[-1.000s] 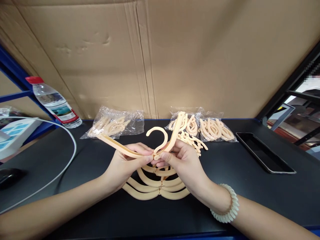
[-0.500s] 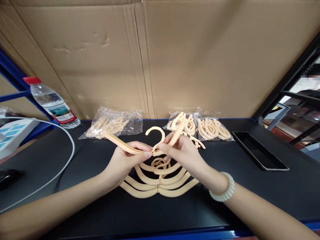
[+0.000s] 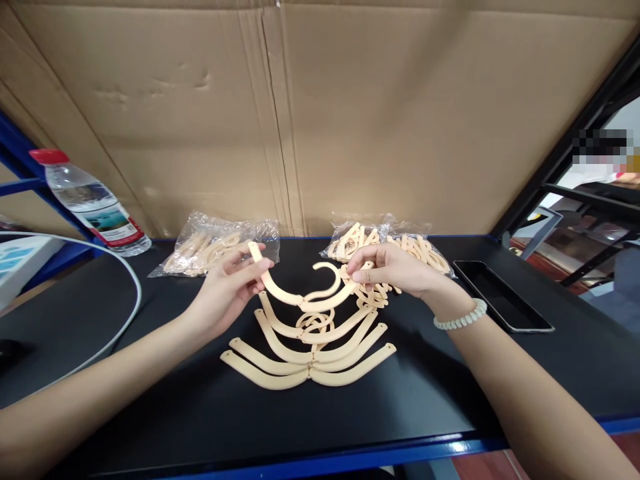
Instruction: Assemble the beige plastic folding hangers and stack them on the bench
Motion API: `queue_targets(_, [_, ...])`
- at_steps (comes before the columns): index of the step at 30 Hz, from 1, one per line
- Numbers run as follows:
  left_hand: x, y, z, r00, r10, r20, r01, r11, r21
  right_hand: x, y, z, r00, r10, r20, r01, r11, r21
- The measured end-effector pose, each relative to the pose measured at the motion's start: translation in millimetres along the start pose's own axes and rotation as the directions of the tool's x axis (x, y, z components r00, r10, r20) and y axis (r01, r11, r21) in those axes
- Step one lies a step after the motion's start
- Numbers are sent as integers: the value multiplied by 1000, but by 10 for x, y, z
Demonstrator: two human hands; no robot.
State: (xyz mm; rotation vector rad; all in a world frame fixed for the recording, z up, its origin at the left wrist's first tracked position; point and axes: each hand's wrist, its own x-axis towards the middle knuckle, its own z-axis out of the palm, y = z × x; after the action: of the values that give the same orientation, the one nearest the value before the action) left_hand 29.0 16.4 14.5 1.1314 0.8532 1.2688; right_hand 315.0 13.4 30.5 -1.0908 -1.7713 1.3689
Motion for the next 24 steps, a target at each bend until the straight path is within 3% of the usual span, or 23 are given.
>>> queue_targets(3, [56, 82, -57, 1000, -22, 15, 20, 997, 78, -6, 4, -40, 997, -20, 74, 31, 990, -139])
queue_targets(5, [77, 136, -84, 991, -98, 88, 76, 970, 230, -9, 8, -46, 990, -14, 140, 42, 979, -201])
queue_targets(7, [84, 179, -99, 956, -222, 193, 122, 896, 426, -13, 15, -42, 975, 7, 221, 49, 968, -246])
queue_targets(10, [79, 214, -106, 904, -321, 283, 80, 777, 624, -16, 27, -29, 951, 34, 308, 60, 954, -292])
queue_targets(14, [71, 229, -137, 929, -200, 312, -111, 655, 748, -19, 50, -16, 935, 53, 351, 73, 939, -336])
queue_targets(16, [59, 224, -176, 934, -132, 331, -227, 496, 838, -24, 62, -11, 926, 54, 373, 89, 930, -357])
queue_targets(19, [9, 197, -234, 929, -111, 353, -310, 289, 906, -40, 65, 9, 911, 52, 410, 124, 912, -390])
queue_targets(22, [-74, 155, -226, 904, -39, 425, -406, 231, 884, -63, 45, 45, 895, 37, 445, 180, 882, -435])
queue_targets(24, [-138, 130, -171, 847, 26, 531, -521, 237, 820, -79, 22, 74, 893, 21, 450, 216, 857, -468])
